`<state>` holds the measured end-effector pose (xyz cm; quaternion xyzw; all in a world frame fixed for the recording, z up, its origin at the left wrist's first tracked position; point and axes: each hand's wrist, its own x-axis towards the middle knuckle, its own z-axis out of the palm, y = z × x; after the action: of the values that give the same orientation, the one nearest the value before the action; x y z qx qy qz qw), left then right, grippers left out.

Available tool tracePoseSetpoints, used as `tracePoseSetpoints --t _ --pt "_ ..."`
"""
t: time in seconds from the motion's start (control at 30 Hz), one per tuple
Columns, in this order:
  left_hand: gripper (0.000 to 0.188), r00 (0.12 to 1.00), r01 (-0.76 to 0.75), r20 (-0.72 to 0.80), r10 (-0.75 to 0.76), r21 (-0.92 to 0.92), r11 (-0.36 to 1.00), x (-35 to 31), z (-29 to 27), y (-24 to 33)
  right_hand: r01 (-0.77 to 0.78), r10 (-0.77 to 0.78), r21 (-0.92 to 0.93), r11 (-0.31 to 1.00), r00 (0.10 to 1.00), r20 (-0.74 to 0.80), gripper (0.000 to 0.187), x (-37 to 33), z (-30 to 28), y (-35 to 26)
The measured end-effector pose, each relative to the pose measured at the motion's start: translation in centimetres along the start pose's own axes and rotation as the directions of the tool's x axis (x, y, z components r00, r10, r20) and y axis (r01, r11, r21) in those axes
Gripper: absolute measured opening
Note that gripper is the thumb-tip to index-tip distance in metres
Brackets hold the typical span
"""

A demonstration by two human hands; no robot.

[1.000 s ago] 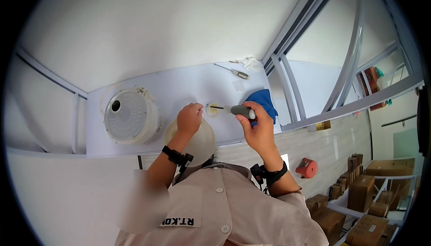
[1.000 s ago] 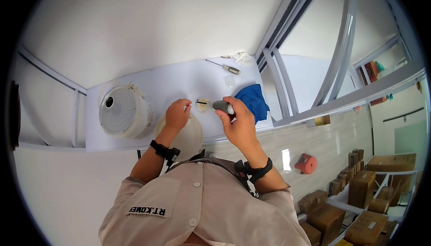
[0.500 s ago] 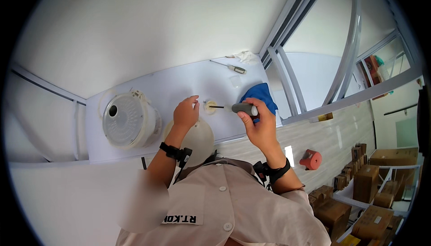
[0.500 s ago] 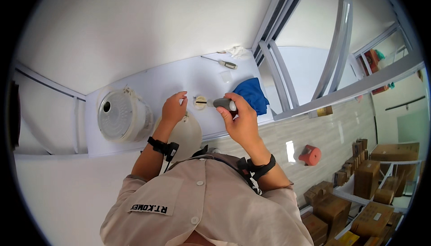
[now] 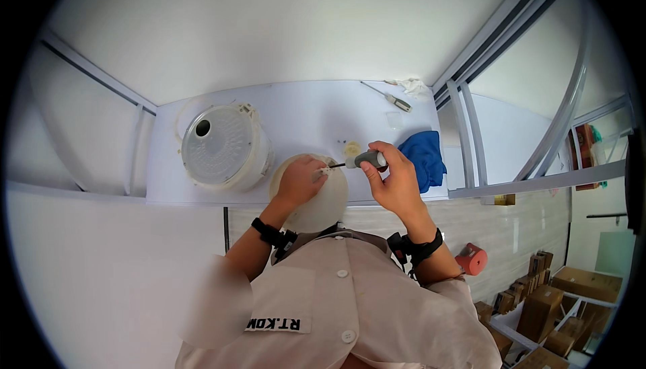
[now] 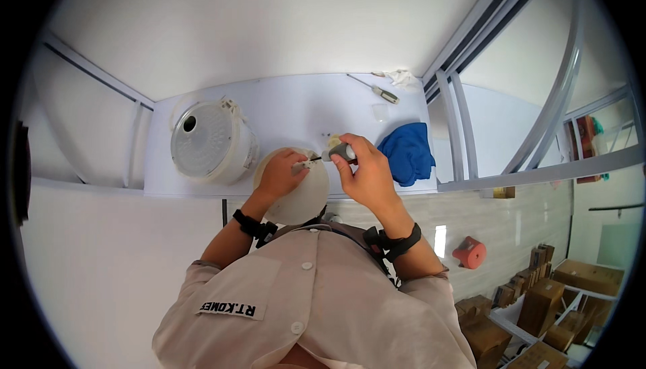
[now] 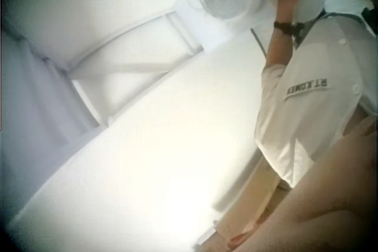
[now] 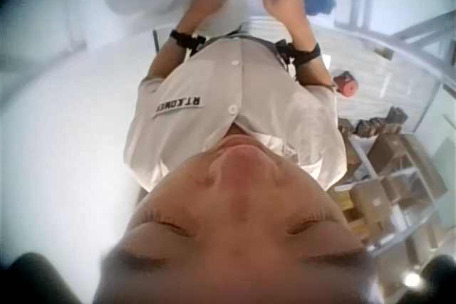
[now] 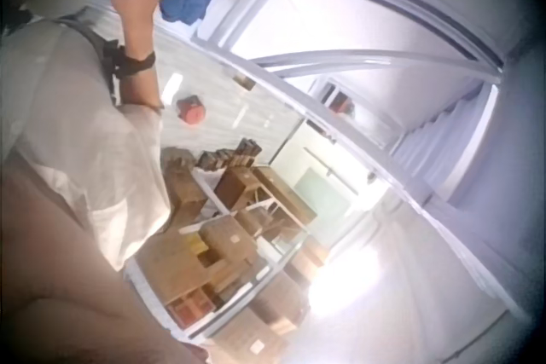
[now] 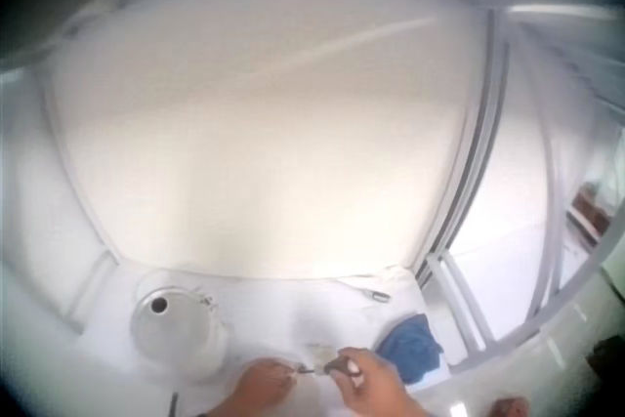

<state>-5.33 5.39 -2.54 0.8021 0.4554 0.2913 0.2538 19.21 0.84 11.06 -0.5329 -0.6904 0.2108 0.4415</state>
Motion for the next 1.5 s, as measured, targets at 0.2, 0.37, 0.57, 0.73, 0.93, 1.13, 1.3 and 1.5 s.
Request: tracePoseSetpoints --t 0.2,0.37,0.57,0.73,0.93,1.13,1.3,1.5 --pt "0.013 1.000 0.009 0.004 -0.009 0.019 1.000 -1.0 0.3 0.1 -0.046 0.044 0.022 0.999 0.996 0.073 0.035 -0.1 0.8 -0.1" --pt "0.011 0.997 0.027 -0.074 -0.029 -0.029 0.999 -1.3 1.3 -0.6 -0.046 0.044 0.035 0.998 0.997 0.060 0.035 -0.6 1.2 0.0" --pt "0.012 0.991 0.058 -0.114 -0.072 -0.120 0.991 -1.7 2.3 -1.3 -0.053 0.051 0.025 0.998 0.998 0.043 0.035 -1.1 1.5 -0.3" --pt "0.007 0.992 0.101 -0.076 -0.098 0.039 0.994 -2.2 2.5 -0.2 -0.028 0.029 -0.017 0.999 0.998 0.048 0.036 -1.2 1.4 -0.7" --pt "0.004 0.990 0.107 -0.102 -0.096 0.117 0.987 -2.5 3.3 0.3 -0.032 0.033 -0.012 0.999 0.999 0.043 0.034 -1.7 1.8 -0.6" --pt "0.006 0.993 0.062 -0.110 -0.043 0.174 0.983 -2.6 3.6 0.1 0.031 -0.028 -0.200 0.979 0.999 0.018 0.041 -1.7 2.5 -1.2" --pt "0.006 0.990 0.044 -0.136 -0.024 0.151 0.987 -2.7 3.6 -0.3 0.002 0.010 -0.301 0.954 0.999 0.038 0.046 -0.8 2.3 -2.0" --pt "0.006 0.984 0.036 -0.175 -0.018 0.098 0.995 -2.8 3.9 -0.1 0.017 0.013 -0.305 0.952 0.995 0.097 0.040 -0.9 2.8 -2.0"
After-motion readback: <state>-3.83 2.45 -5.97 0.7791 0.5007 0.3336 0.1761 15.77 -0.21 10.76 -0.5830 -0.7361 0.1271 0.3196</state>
